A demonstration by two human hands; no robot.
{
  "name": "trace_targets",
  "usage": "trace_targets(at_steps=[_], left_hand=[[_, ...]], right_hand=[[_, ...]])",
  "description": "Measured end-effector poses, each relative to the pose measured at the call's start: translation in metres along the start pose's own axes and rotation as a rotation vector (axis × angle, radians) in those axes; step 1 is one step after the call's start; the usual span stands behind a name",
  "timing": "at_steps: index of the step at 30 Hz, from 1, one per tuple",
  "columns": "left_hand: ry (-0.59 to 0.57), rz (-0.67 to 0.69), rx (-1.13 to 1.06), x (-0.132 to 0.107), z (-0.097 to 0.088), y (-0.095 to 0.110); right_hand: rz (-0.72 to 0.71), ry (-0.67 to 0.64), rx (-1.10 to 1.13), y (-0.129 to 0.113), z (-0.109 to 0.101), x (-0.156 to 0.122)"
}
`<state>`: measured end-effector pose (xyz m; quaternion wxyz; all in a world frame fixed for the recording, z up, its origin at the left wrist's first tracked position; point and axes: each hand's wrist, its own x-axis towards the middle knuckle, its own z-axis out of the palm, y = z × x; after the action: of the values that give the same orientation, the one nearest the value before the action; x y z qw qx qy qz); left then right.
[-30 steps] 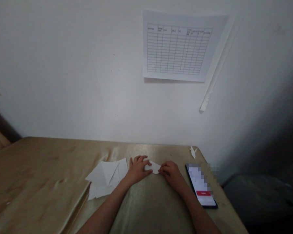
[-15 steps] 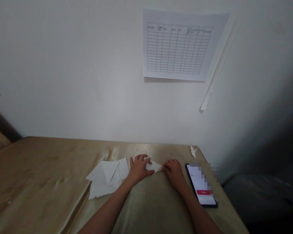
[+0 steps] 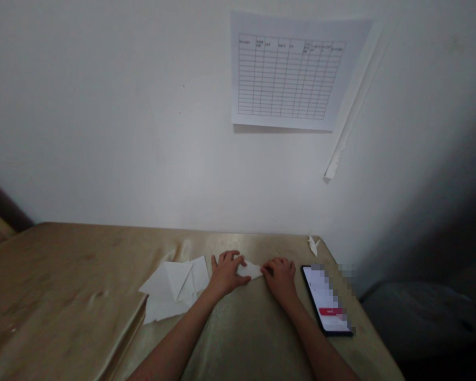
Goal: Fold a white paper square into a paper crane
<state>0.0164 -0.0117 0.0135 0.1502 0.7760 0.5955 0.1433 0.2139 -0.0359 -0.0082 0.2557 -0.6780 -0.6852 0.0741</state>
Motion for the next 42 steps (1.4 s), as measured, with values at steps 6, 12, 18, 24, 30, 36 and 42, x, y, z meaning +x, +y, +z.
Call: trace_targets(at_steps=[6,12,18,24,30,36,42], left_hand=[[0.026,0.011,-0.011,-0.003,0.002,0.002],[0.017,-0.004,0.000,-0.002,0.004,0.002],[0.032,-0.007,-0.010,-0.001,0.007,0.001],[0.030,-0.009,-0.009,0.000,0.007,0.000],[0.014,-0.021,-0.003,0.000,0.007,0.000],[0.007,-0.032,0.003,0.001,0.008,0.000],[-0.014,-0.016,0.022,0.000,0.010,-0.001]], right_hand=[[0.053,0.000,0.053,0.001,0.001,0.000],[0.069,0.006,0.074,-0.001,0.002,0.000],[0.091,0.002,0.044,-0.004,0.001,0.000],[0.103,0.014,0.054,-0.006,0.002,0.001],[0.115,0.010,0.026,-0.007,0.003,0.001],[0.124,0.011,0.013,-0.008,0.005,0.001],[0.077,0.041,-0.031,-0.009,0.006,-0.002]])
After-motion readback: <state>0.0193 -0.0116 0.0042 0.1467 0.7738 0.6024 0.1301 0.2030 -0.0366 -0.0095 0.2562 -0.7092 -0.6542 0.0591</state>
